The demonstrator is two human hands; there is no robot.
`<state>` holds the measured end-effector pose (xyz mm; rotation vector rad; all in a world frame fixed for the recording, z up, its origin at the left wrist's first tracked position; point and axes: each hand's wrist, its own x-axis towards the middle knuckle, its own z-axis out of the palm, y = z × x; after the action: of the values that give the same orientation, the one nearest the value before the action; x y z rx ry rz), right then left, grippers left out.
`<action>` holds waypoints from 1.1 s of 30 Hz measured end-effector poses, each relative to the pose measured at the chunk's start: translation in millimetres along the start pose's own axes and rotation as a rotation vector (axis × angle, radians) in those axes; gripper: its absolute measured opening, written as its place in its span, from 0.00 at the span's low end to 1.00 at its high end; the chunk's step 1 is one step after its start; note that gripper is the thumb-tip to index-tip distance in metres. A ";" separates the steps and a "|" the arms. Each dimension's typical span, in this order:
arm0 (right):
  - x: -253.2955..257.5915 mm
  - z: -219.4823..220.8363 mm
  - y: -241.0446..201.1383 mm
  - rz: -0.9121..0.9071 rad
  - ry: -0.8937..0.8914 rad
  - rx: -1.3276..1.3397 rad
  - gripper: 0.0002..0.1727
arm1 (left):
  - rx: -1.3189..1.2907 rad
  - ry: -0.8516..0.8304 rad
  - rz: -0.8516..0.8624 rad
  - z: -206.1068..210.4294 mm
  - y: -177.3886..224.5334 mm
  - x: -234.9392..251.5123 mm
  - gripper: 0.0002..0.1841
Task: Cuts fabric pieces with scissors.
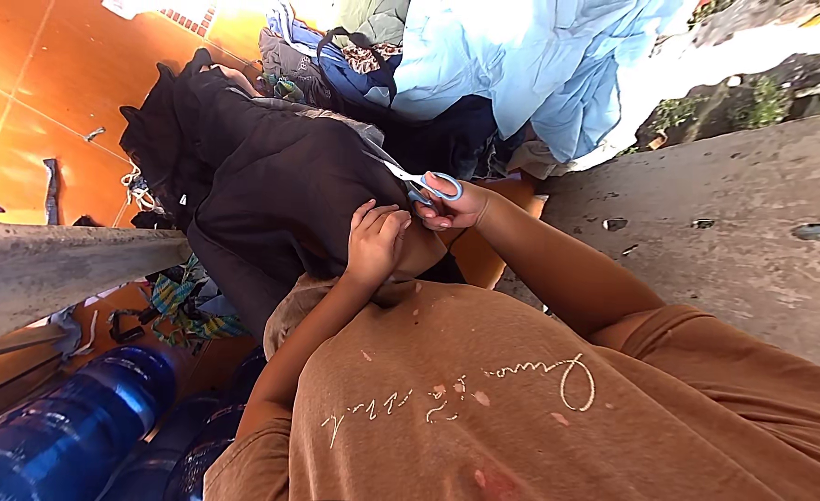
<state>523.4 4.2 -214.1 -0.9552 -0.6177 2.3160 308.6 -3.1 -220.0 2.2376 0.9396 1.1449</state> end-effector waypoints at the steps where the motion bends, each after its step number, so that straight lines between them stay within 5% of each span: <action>1: -0.1 1.3 -0.7 0.006 0.024 -0.007 0.31 | 0.000 0.001 0.000 0.1 0.0 0.1 0.12; 5: -1.3 5.6 -0.3 0.009 0.075 -0.039 0.23 | -0.009 0.001 0.012 0.3 -0.4 0.0 0.12; 14: 6.0 8.7 -11.1 0.037 0.057 -0.057 0.34 | -0.013 0.010 0.020 0.6 -0.6 -0.2 0.12; 24: 11.8 18.1 -17.3 0.049 0.162 -0.118 0.26 | -0.028 0.004 0.021 0.5 -1.1 -0.6 0.12; 33: 18.2 15.6 -23.1 0.059 0.124 -0.056 0.35 | -0.031 0.005 0.018 0.3 -0.3 0.4 0.11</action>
<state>508.2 29.8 -199.2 -1.1477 -0.6140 2.2806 309.0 -2.7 -220.1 2.2243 0.8991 1.1655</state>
